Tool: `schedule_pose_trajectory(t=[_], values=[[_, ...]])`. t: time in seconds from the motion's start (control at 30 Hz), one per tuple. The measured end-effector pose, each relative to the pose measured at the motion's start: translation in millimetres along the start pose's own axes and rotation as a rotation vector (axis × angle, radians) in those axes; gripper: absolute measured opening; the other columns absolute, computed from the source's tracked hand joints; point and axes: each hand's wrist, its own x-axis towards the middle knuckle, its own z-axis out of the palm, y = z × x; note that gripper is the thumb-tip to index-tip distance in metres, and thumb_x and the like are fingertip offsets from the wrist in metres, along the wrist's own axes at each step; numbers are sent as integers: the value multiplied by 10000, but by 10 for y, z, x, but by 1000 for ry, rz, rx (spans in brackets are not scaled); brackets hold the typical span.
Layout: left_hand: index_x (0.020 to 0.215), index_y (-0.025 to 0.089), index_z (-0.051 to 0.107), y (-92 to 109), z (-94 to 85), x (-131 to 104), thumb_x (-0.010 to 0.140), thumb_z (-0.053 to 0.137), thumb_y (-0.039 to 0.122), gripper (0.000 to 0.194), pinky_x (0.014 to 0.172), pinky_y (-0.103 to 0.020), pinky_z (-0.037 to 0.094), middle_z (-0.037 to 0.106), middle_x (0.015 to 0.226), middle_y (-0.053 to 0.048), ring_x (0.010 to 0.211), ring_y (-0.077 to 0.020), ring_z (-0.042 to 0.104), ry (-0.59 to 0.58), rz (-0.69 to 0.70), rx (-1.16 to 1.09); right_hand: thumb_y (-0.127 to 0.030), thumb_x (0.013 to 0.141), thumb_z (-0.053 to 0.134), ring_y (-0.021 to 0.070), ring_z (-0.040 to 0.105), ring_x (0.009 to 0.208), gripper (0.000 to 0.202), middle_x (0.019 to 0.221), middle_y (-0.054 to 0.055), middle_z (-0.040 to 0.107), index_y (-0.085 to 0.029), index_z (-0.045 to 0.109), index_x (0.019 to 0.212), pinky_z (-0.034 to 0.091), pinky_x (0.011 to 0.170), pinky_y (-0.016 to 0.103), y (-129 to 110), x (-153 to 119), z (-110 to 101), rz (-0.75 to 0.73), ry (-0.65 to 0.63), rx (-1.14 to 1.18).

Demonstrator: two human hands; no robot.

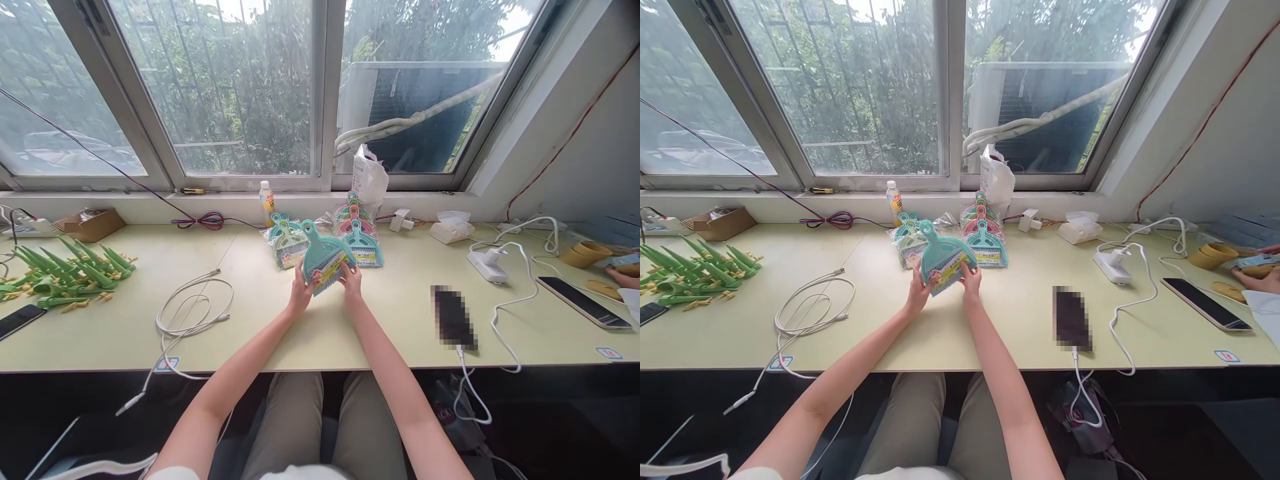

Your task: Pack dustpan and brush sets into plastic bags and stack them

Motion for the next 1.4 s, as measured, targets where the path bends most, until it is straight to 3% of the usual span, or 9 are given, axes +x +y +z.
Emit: schedule_pose_trajectory(t=[0.23, 0.3, 0.43, 0.57, 0.67, 0.83, 1.1, 1.27, 1.4], values=[[1520, 245, 424, 73, -90, 52, 746, 836, 265, 877, 1139, -411, 440, 461, 1585, -144, 1458, -340, 437, 89, 52, -127, -329, 603, 898, 227, 737, 1010, 462, 1055, 49, 779, -214, 687, 998, 623, 880, 349, -45, -54, 52, 57, -328, 63], [1541, 241, 391, 68, -119, 57, 730, 861, 315, 940, 1139, -429, 445, 408, 1621, -163, 1477, -361, 412, 31, 32, -129, -275, 573, 912, 235, 734, 1020, 453, 1039, 53, 784, -203, 695, 964, 624, 891, 363, -25, -58, 53, 30, -285, 46], [1584, 268, 280, -14, -93, 13, 750, 849, 498, 1036, 1012, -519, 531, 495, 1543, -201, 1290, -373, 609, -268, -178, -166, -231, 589, 889, 245, 740, 1012, 386, 978, 62, 783, -198, 693, 919, 632, 900, 372, 16, -50, 24, -13, -60, 73], [1486, 259, 435, -85, -30, 22, 805, 682, 741, 871, 972, -576, 540, 555, 1488, -220, 1201, -384, 673, -434, -329, -240, -243, 604, 873, 248, 735, 1070, 368, 987, 62, 776, -215, 660, 903, 625, 949, 379, 1, -21, 5, -69, 9, 115], [1399, 251, 522, -78, -38, 114, 816, 627, 783, 796, 1061, -597, 485, 602, 1455, -182, 1278, -397, 624, -286, -309, -235, -262, 604, 881, 252, 735, 1077, 397, 956, 53, 771, -229, 643, 920, 634, 933, 382, -10, -10, 28, -70, -28, 103], [1287, 326, 586, -23, -99, 164, 798, 761, 591, 582, 1071, -585, 504, 695, 1351, -68, 1325, -407, 584, -7, -222, -224, -257, 573, 900, 253, 751, 981, 428, 902, 47, 771, -216, 661, 925, 654, 867, 399, 73, -66, 118, -8, -141, 47], [1243, 272, 618, 57, -56, 56, 774, 824, 553, 584, 1008, -647, 516, 726, 1281, -125, 1129, -433, 695, -299, -328, -230, -292, 613, 879, 245, 738, 1058, 390, 1003, 52, 777, -227, 657, 926, 626, 957, 375, 93, -101, 74, -85, -74, 100], [1266, 263, 629, 1, -76, 133, 852, 747, 550, 517, 1061, -611, 489, 719, 1307, -100, 1249, -422, 623, -184, -255, -286, -263, 647, 870, 241, 736, 1064, 371, 1027, 34, 779, -236, 671, 960, 620, 972, 402, 53, -66, 48, -53, -162, 106], [1304, 199, 580, -19, -114, 142, 783, 801, 556, 669, 1042, -548, 512, 692, 1335, -158, 1258, -404, 621, -131, -241, -283, -230, 646, 871, 220, 741, 1021, 362, 1005, 18, 772, -233, 681, 955, 622, 965, 396, 57, -21, 34, 10, -268, 61]])
